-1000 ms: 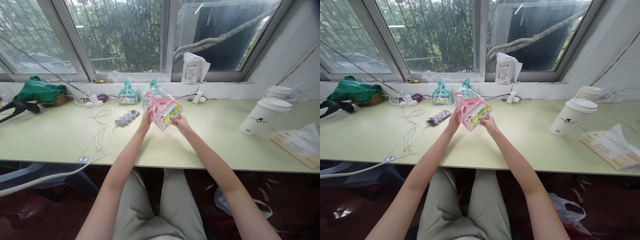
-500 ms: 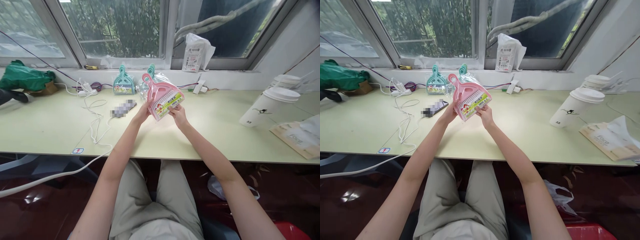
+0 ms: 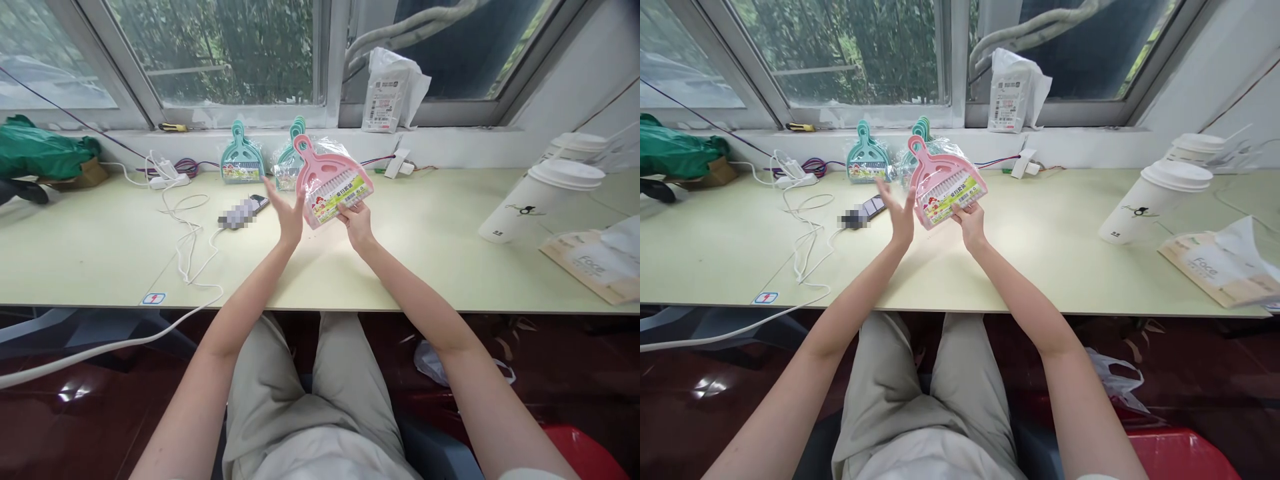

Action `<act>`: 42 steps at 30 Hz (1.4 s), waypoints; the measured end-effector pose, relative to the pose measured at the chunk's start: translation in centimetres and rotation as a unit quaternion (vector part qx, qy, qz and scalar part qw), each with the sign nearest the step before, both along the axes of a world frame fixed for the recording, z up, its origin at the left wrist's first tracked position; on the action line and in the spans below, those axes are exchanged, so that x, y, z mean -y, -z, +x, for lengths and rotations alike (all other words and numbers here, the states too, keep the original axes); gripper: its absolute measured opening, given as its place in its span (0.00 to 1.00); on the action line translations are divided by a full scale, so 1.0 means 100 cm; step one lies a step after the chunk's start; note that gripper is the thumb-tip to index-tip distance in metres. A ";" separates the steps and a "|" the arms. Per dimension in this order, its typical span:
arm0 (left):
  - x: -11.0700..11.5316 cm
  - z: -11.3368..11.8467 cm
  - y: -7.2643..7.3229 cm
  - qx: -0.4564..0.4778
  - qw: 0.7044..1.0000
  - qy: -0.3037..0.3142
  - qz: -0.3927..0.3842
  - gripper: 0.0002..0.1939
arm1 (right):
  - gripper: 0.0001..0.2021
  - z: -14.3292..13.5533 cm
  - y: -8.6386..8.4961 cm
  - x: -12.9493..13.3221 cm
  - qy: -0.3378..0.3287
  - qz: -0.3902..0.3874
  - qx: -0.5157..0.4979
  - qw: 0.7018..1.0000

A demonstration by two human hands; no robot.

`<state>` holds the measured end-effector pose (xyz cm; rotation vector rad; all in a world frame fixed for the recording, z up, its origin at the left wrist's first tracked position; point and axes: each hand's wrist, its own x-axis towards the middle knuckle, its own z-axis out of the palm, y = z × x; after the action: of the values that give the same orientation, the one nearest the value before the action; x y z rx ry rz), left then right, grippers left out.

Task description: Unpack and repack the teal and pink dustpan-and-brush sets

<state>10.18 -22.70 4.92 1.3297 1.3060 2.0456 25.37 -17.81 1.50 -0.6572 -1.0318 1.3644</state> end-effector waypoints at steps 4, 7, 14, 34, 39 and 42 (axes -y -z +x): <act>0.010 -0.006 -0.010 -0.222 0.962 -0.151 0.041 0.24 | 0.20 -0.002 0.001 0.001 -0.014 0.009 0.010 1.000; 0.005 -0.006 -0.008 -0.365 0.924 -0.117 0.006 0.17 | 0.22 -0.005 0.004 0.003 -0.040 0.016 0.024 0.999; -0.005 -0.002 0.005 -0.418 0.904 -0.089 -0.005 0.06 | 0.23 -0.009 0.007 0.004 -0.038 0.011 0.028 0.999; -0.001 0.002 0.002 -0.306 0.947 -0.097 0.019 0.05 | 0.28 -0.011 0.007 0.012 -0.091 0.027 0.061 0.994; 0.000 0.000 0.004 -0.383 0.922 -0.058 0.011 0.11 | 0.26 -0.010 0.005 0.012 -0.099 0.013 0.059 0.993; -0.002 0.001 0.007 -0.460 0.887 -0.048 0.005 0.12 | 0.24 -0.010 0.005 0.012 -0.100 0.004 0.054 0.994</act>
<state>10.30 -22.54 4.20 2.4310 1.7140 1.4581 24.38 -18.98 0.99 -0.6407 -1.2142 1.5100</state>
